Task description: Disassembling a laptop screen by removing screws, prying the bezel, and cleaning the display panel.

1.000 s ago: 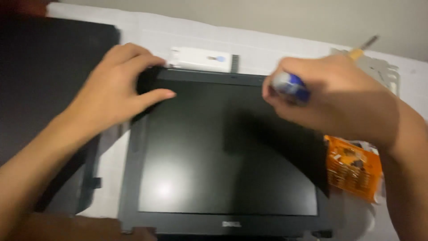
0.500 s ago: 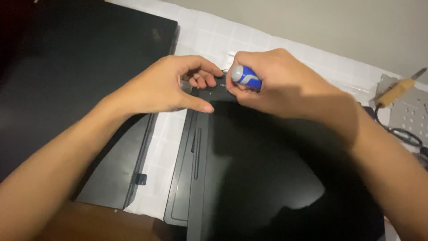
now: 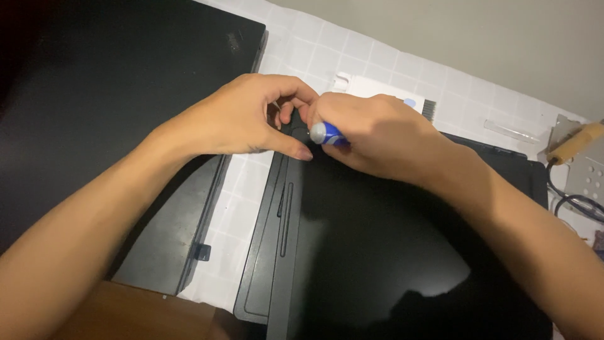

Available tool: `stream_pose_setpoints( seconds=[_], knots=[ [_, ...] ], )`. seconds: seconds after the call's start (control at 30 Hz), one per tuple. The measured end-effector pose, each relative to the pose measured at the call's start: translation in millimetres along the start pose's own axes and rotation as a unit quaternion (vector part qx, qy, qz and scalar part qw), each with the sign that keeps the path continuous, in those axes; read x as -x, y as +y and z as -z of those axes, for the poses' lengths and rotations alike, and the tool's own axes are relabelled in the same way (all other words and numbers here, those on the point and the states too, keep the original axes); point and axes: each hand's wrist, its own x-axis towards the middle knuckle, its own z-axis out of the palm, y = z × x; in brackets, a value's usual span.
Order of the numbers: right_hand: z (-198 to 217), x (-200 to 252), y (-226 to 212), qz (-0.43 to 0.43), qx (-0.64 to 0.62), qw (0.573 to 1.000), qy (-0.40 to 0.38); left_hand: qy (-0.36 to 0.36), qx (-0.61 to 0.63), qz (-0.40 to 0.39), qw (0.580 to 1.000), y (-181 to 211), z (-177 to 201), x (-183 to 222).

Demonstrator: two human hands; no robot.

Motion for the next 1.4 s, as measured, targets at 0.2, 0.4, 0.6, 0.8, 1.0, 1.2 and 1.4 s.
stream_pose_setpoints(
  seconds=[0.2,0.4,0.6,0.8,1.0,1.2,1.4],
  knots=[
    [2.5,0.9,-4.1,0.078,0.091,0.993,-0.004,0.004,-0.014,0.012,1.0,-2.9,-1.6,-2.6],
    [7.1,1.6,-11.5,0.139,0.266,0.954,-0.02,-0.002,0.005,-0.003,1.0,-2.9,-1.2,-2.1],
    [2.4,6.0,0.7,-0.108,0.076,0.974,-0.183,0.001,-0.004,0.004,1.0,-1.0,-0.8,-0.7],
    [68.6,-24.8,-30.6,-0.115,-0.39,0.904,0.134,0.076,0.037,-0.189,0.978,-10.4,-5.3,-1.7],
    [39.0,-54.7,-9.1,-0.074,-0.603,0.772,0.188,0.105,0.098,-0.28,0.949,-6.9,-11.7,1.9],
    [27.3,-63.9,-32.4,-0.058,-0.54,0.808,0.228,0.106,0.188,-0.233,0.948,-11.9,-7.2,2.8],
    [27.8,-66.8,-28.4,-0.037,-0.545,0.803,0.239,0.151,0.151,-0.271,0.938,-15.3,-9.8,-1.3]
  ],
)
